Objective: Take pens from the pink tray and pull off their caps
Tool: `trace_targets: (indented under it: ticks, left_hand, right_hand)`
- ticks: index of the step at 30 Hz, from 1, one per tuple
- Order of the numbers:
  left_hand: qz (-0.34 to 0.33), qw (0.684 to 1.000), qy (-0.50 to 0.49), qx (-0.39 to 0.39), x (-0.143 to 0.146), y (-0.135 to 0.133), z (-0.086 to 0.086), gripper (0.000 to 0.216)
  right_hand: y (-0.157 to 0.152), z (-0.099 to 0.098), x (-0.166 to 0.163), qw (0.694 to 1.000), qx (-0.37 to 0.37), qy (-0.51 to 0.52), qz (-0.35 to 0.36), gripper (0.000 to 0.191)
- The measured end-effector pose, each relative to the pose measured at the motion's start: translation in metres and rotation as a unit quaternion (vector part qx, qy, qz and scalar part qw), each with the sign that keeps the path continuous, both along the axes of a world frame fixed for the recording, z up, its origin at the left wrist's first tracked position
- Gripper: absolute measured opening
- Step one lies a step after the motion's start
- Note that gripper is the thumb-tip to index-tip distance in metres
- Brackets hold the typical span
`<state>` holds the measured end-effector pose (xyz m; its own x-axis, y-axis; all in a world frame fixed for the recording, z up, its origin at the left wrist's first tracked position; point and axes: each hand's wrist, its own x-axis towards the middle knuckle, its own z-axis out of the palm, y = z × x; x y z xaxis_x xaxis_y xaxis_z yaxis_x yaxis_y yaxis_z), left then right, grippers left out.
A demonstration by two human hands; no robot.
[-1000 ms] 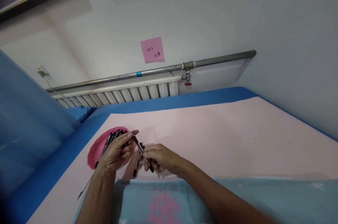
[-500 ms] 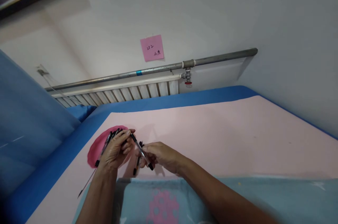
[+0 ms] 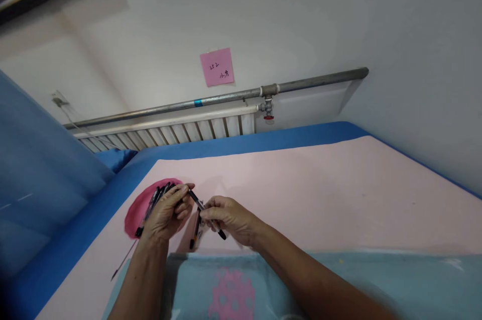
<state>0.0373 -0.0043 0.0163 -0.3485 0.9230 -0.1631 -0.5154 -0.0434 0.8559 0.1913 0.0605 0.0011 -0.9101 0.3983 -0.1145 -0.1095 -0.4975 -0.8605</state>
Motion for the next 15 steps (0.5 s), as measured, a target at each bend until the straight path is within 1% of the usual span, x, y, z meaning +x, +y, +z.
trace_targets:
  ticks: [2, 4, 5, 7, 9, 10, 12, 13, 15]
  left_hand:
    - [0.003, 1.000, 0.004, 0.002, 0.0001, 0.0001, 0.0006, 0.031]
    - [0.008, 1.000, 0.011, 0.004, 0.0001, 0.0001, 0.0011, 0.032]
    - [0.011, 1.000, 0.014, 0.004, 0.0001, 0.0000, 0.0014, 0.032]
    - [0.013, 1.000, 0.016, 0.004, 0.0001, 0.0000, 0.0018, 0.032]
    - [0.013, 1.000, 0.011, 0.007, 0.0002, -0.0001, 0.0021, 0.032]
    - [0.013, 1.000, 0.010, 0.007, 0.0003, -0.0001, 0.0022, 0.032]
    - [0.014, 1.000, 0.011, 0.007, 0.0004, -0.0003, 0.0025, 0.032]
    - [0.015, 1.000, 0.013, 0.006, 0.0004, -0.0004, 0.0027, 0.031]
    - [0.016, 1.000, 0.017, 0.007, 0.0003, -0.0006, 0.0028, 0.030]
  right_hand:
    - [-0.0004, 0.0001, 0.0003, 0.998, -0.049, -0.004, 0.039, 0.023]
    - [-0.0008, -0.0002, 0.0000, 0.996, -0.060, -0.012, 0.060, 0.026]
    - [-0.0010, -0.0005, -0.0004, 0.998, -0.045, -0.014, 0.050, 0.024]
    - [-0.0012, -0.0007, -0.0012, 1.000, -0.006, -0.009, 0.003, 0.018]
    - [-0.0016, 0.0000, -0.0014, 1.000, -0.010, -0.009, -0.017, 0.019]
    - [-0.0018, 0.0007, -0.0012, 0.999, -0.029, -0.016, -0.009, 0.021]
    - [-0.0023, 0.0026, -0.0003, 0.996, -0.070, -0.037, 0.030, 0.024]
    - [-0.0025, 0.0034, 0.0002, 0.995, -0.079, -0.046, 0.047, 0.025]
    - [-0.0027, 0.0042, 0.0006, 0.995, -0.063, -0.052, 0.050, 0.022]
